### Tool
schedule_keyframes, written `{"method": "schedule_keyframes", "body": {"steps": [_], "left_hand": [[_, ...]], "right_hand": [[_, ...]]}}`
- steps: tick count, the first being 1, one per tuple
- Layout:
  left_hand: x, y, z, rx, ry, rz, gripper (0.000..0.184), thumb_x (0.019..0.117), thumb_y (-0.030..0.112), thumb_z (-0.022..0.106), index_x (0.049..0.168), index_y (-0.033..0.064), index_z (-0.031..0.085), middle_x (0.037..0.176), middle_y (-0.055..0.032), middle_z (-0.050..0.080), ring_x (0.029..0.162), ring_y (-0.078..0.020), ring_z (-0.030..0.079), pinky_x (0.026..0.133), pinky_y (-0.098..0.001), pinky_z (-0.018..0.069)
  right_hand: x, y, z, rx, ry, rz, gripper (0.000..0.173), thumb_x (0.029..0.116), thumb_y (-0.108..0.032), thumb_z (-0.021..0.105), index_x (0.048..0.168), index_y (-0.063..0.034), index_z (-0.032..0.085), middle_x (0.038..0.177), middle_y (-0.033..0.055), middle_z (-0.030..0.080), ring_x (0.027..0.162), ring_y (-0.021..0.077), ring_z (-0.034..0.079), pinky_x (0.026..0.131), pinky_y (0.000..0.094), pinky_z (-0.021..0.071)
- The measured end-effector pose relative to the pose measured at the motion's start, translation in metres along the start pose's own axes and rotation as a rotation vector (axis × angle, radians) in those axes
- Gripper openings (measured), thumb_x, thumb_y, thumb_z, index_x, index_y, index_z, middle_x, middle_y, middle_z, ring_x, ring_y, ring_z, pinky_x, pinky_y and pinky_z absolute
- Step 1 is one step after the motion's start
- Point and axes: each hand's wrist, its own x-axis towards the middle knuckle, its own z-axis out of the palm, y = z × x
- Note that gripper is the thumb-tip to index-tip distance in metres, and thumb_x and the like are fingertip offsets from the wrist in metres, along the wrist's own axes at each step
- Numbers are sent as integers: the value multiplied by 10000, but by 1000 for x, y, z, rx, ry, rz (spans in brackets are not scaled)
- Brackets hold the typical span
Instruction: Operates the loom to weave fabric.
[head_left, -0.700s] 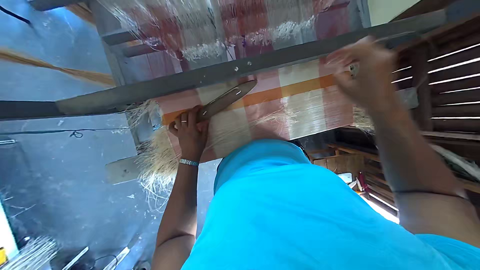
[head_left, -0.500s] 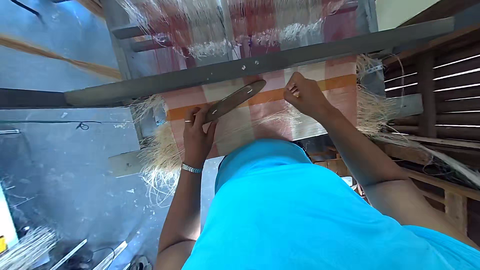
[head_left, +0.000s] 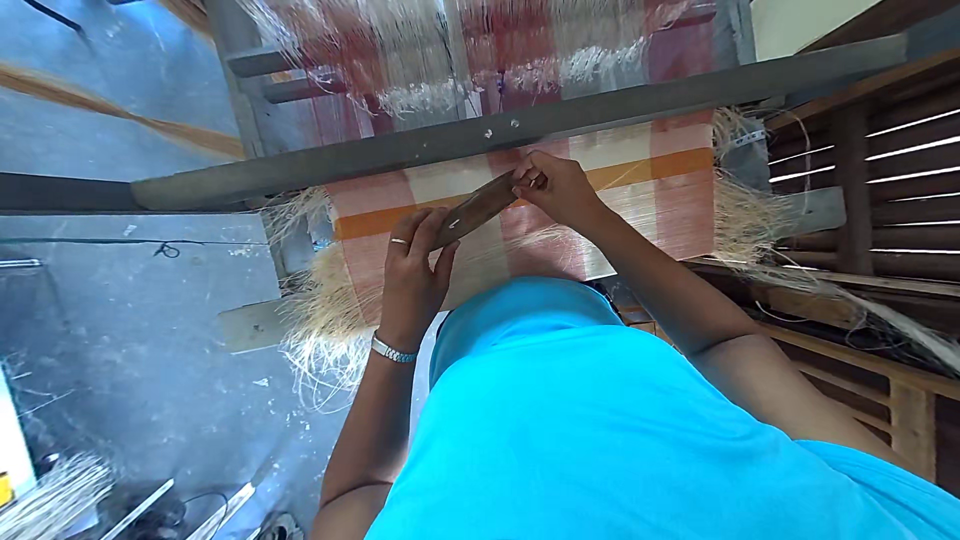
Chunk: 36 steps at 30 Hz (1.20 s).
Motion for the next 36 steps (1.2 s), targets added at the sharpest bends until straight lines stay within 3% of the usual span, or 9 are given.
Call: {"method": "schedule_keyframes", "body": {"steps": [2, 5, 7, 10, 18, 26, 32, 36], "left_hand": [[0, 1, 0, 5, -1, 4, 463, 975, 128, 691, 1419, 67, 572, 1403, -164, 567, 1212, -238, 607, 916, -343, 555], [1, 2, 0, 4, -6, 20, 460, 975, 115, 688, 1417, 60, 572, 1401, -161, 567, 1254, -246, 588, 981, -352, 540], [2, 3, 0, -5, -11, 35, 461, 976, 112, 685, 1417, 46, 570, 1403, -162, 568, 1294, -260, 565, 1060, -375, 500], [3, 4, -1, -5, -12, 49, 455, 975, 114, 685, 1411, 43, 576, 1398, -161, 571, 1303, -264, 556, 1093, -385, 471], [2, 8, -13, -35, -53, 88, 439, 980, 154, 685, 1394, 43, 589, 1375, -154, 590, 1288, -257, 566, 1091, -395, 472], [3, 18, -21, -58, -24, 126, 457, 962, 140, 708, 1397, 53, 599, 1354, -132, 600, 1275, -219, 572, 1085, -367, 478], [2, 21, -19, -68, -32, 139, 456, 964, 135, 704, 1399, 49, 596, 1359, -140, 597, 1280, -226, 571, 1086, -363, 481], [-2, 15, -23, -107, -31, 118, 458, 957, 147, 716, 1393, 65, 602, 1365, -119, 596, 1276, -204, 572, 1080, -365, 484]], "right_hand": [[3, -2, 0, 2, 7, 82, 241, 918, -130, 749, 1093, -14, 632, 920, 100, 693, 779, 163, 688, 749, 338, 590], [3, -6, -1, -67, 40, 99, 221, 897, -165, 783, 1007, -9, 673, 890, 109, 695, 761, 172, 677, 745, 344, 578], [3, -7, -2, -122, 63, 71, 213, 888, -170, 790, 982, 0, 701, 936, 137, 666, 796, 204, 653, 769, 357, 569], [1, -7, -4, -175, 69, 34, 188, 899, -177, 783, 953, -8, 723, 988, 149, 652, 844, 214, 647, 797, 349, 567], [-8, -7, -22, -166, 21, 62, 166, 914, -177, 761, 955, -17, 746, 991, 136, 674, 847, 196, 672, 803, 348, 586], [-19, -19, -26, -143, 49, 34, 165, 875, -164, 771, 879, -8, 717, 924, 112, 649, 770, 162, 645, 723, 311, 573], [-22, -25, -26, -189, 80, 62, 157, 869, -134, 747, 830, 2, 679, 904, 116, 628, 792, 187, 628, 728, 336, 550], [-24, -17, -39, -155, 40, 81, 154, 892, -154, 760, 898, -7, 716, 956, 115, 648, 797, 169, 649, 748, 326, 577]]}}
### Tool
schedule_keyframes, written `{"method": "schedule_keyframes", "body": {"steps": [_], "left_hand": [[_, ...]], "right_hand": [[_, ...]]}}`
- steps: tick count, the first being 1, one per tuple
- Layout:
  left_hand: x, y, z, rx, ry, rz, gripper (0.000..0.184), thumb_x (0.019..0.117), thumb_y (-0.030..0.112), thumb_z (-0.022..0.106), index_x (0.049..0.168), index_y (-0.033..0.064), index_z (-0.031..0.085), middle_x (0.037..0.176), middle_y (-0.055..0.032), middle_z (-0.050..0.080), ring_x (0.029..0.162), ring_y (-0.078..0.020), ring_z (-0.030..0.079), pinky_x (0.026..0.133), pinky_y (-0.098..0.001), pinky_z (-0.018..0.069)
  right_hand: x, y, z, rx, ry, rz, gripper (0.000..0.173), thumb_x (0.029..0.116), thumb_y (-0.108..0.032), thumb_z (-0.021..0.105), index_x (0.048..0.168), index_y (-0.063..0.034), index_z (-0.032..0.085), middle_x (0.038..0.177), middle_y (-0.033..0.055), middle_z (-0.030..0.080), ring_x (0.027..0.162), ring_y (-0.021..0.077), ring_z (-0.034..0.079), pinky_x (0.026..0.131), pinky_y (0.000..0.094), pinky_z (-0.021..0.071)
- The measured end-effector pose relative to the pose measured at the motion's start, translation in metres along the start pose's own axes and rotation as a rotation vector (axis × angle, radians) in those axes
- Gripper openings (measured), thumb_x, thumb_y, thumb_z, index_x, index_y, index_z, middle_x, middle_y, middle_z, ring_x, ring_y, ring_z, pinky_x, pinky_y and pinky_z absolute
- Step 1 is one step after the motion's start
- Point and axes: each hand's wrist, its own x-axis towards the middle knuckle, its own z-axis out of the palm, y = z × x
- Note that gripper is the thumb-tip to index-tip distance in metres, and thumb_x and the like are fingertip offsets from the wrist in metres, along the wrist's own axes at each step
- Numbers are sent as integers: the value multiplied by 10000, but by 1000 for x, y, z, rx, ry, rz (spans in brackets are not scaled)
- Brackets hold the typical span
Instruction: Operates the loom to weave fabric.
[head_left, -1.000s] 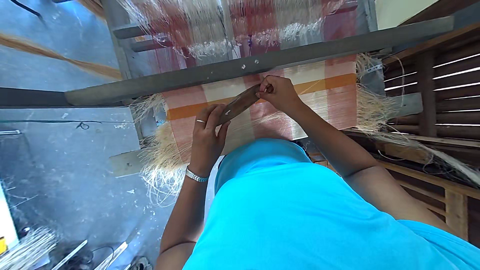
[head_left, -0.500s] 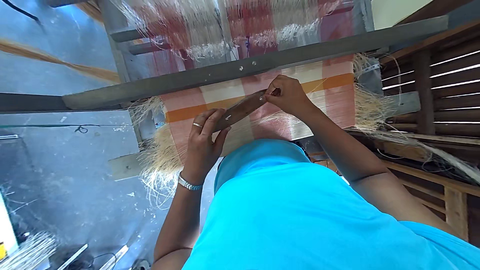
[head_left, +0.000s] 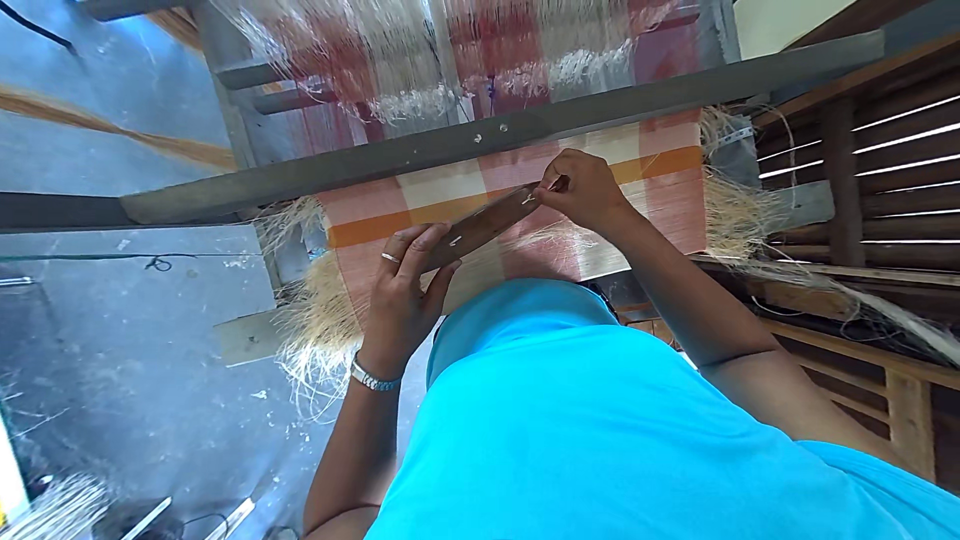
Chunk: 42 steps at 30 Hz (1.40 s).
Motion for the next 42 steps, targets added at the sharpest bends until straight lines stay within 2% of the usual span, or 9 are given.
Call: {"method": "schedule_keyframes", "body": {"steps": [7, 16, 21, 25, 28, 33, 37, 40, 42], "left_hand": [[-14, -24, -16, -439, -64, -111, 488, 921, 158, 751, 1376, 65, 600, 1379, -77, 573, 1235, -206, 603, 1003, -372, 570], [-30, -44, -1, -657, -90, -272, 531, 934, 369, 741, 1376, 112, 598, 1331, -35, 616, 1121, -167, 653, 904, -316, 593], [-27, -35, 26, -679, 16, -308, 494, 955, 275, 728, 1403, 125, 583, 1344, -22, 612, 1119, -147, 652, 908, -299, 588], [-20, -28, 59, -540, 110, -162, 486, 954, 170, 721, 1408, 86, 570, 1363, -69, 593, 1177, -202, 626, 943, -373, 579], [-12, -20, 72, -363, 145, -63, 480, 962, 159, 716, 1412, 88, 566, 1386, -87, 584, 1197, -206, 626, 940, -384, 584], [9, -9, 77, -204, 119, 68, 517, 946, 178, 742, 1426, 103, 567, 1407, -106, 569, 1278, -207, 579, 1050, -379, 527], [28, -47, 66, -426, 146, -189, 607, 988, 348, 680, 1460, 60, 431, 1443, -102, 519, 1133, -169, 603, 934, -373, 530], [47, -86, 52, -743, 419, -563, 444, 1067, 363, 529, 1394, 112, 365, 1235, -17, 559, 1005, -129, 634, 841, -341, 569], [62, -98, 48, -801, 551, -645, 438, 1088, 373, 481, 1422, 138, 321, 1127, -4, 580, 896, -107, 637, 758, -302, 564]], "right_hand": [[-20, 3, -52, 172, -299, -138, 91, 944, -107, 728, 1002, -41, 753, 1077, 82, 689, 893, 108, 690, 810, 255, 608], [-43, 29, -66, 559, -403, -62, 139, 978, 23, 615, 1066, 1, 719, 896, 22, 726, 768, 47, 668, 735, 227, 584], [-56, 33, -29, 884, -51, 146, 171, 961, 23, 606, 1108, 17, 693, 953, 53, 723, 820, 89, 671, 797, 276, 588], [-60, 27, -12, 1238, 256, 339, 213, 986, 47, 530, 1144, 20, 671, 1011, 87, 713, 835, 122, 685, 821, 285, 598], [-61, 26, -16, 1390, 286, 307, 289, 1038, -75, 475, 1263, 18, 630, 1159, 126, 700, 964, 171, 705, 921, 341, 590], [-59, 26, -26, 1337, 392, 359, 201, 1050, -101, 561, 1206, 11, 623, 1054, 117, 716, 942, 213, 727, 936, 412, 604], [-71, 62, -68, 1142, 567, 357, 209, 1059, -138, 541, 1228, -27, 595, 1061, 75, 714, 960, 198, 720, 937, 415, 606], [-104, 107, -123, 989, 792, 399, 258, 1067, -184, 529, 1284, -49, 563, 1099, 53, 697, 969, 181, 709, 919, 390, 605], [-129, 129, -152, 975, 954, 427, 281, 1076, -187, 513, 1329, -69, 529, 1139, 43, 674, 989, 179, 709, 919, 371, 609]]}}
